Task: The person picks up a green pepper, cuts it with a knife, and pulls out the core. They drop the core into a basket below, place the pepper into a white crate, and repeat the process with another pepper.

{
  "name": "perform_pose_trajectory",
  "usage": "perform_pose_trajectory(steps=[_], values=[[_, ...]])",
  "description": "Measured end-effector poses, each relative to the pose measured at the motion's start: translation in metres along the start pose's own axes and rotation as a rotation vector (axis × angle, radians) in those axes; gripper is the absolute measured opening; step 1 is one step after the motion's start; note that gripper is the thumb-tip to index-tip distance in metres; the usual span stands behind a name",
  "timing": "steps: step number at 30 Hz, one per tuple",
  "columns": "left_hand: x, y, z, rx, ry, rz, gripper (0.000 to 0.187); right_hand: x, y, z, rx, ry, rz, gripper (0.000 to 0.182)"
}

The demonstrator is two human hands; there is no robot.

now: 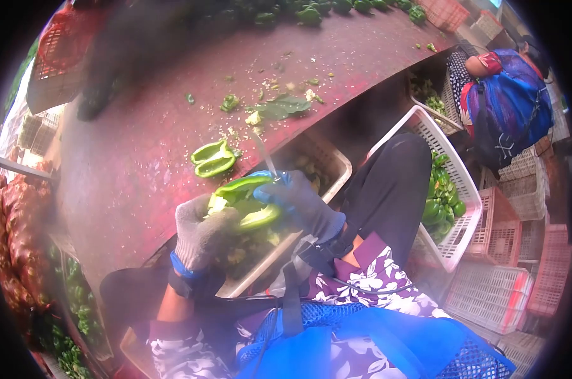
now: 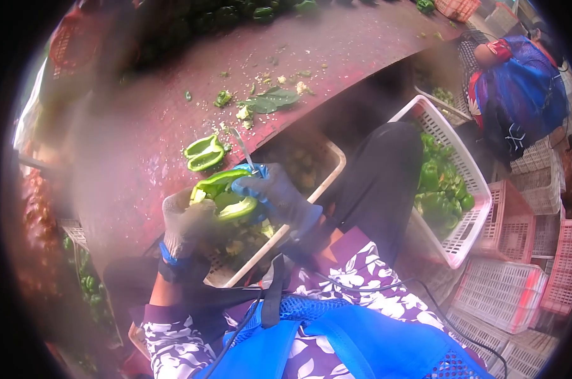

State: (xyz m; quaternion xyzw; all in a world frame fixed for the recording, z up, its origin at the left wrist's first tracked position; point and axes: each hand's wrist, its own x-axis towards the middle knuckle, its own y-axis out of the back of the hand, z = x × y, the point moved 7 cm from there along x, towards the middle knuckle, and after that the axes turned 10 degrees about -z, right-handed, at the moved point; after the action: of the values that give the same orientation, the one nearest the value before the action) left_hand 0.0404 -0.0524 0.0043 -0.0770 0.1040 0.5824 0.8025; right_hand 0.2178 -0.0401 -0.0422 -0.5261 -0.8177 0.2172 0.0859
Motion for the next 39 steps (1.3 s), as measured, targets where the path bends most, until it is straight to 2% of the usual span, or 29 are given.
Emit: perform_pose_trajectory(steps=[1,3,5,7,9,10,12,13,16,18,20,22,25,27,30,31,33,35,38,39], values=[[-0.001,0.001,0.000,-0.111,-0.007,-0.003,0.024,-0.002,0.002,0.002,0.052,-0.047,0.012,0.026],[0.002,0.007,0.004,-0.092,-0.066,0.004,0.026,-0.005,0.003,0.002,0.161,-0.137,0.029,0.030],[0.009,0.017,-0.012,-0.073,-0.164,0.053,0.026,-0.003,-0.001,-0.001,0.242,-0.089,0.046,0.031],[0.002,0.024,-0.001,0.028,-0.216,0.136,0.022,-0.002,0.005,0.005,0.234,-0.070,0.083,0.032],[0.005,0.009,0.001,-0.142,-0.230,0.246,0.019,-0.010,0.014,0.003,0.203,-0.077,0.126,0.035],[-0.001,0.006,-0.010,-0.346,-0.180,0.353,0.018,-0.016,0.013,-0.009,0.228,-0.076,0.126,0.037],[0.005,0.034,-0.033,-0.018,-0.084,0.261,0.019,-0.026,0.018,-0.022,0.303,-0.044,0.162,0.046],[0.012,0.037,-0.038,0.096,-0.068,0.206,0.023,-0.029,0.019,-0.026,0.369,0.024,0.128,0.045],[0.006,-0.031,-0.013,0.094,-0.067,-0.030,0.032,-0.024,0.015,-0.046,0.580,0.204,-0.056,0.046],[0.004,-0.073,-0.003,0.055,0.000,-0.182,0.035,-0.031,0.023,-0.061,0.731,0.336,-0.125,0.048],[0.012,-0.041,-0.037,0.268,0.018,-0.332,0.036,-0.046,0.036,-0.082,0.929,0.517,-0.216,0.050],[0.018,-0.024,-0.035,0.613,-0.114,-0.158,0.036,-0.057,0.045,-0.101,1.160,0.681,-0.335,0.052],[0.033,-0.004,-0.011,0.621,0.045,-0.069,0.031,-0.067,0.053,-0.126,1.414,0.826,-0.488,0.055],[0.062,0.015,0.018,0.655,0.002,0.037,0.029,-0.066,0.054,-0.132,1.499,0.838,-0.569,0.057],[0.116,0.051,0.054,0.703,-0.029,0.147,0.028,-0.050,0.046,-0.127,1.318,0.743,-0.682,0.062],[0.139,0.064,0.057,0.716,-0.044,0.179,0.029,-0.045,0.046,-0.119,1.362,0.727,-0.664,0.064],[0.186,0.074,0.070,0.945,-0.182,0.193,0.031,-0.036,0.049,-0.102,1.415,0.687,-0.607,0.063],[0.222,0.079,0.071,0.862,-0.075,0.116,0.037,-0.027,0.053,-0.087,1.437,0.604,-0.494,0.059],[0.215,0.055,0.094,0.864,0.127,-0.080,0.045,-0.018,0.053,-0.083,1.393,0.479,-0.293,0.055],[0.209,0.054,0.091,0.968,0.094,-0.144,0.045,-0.016,0.052,-0.080,1.343,0.462,-0.223,0.054]])
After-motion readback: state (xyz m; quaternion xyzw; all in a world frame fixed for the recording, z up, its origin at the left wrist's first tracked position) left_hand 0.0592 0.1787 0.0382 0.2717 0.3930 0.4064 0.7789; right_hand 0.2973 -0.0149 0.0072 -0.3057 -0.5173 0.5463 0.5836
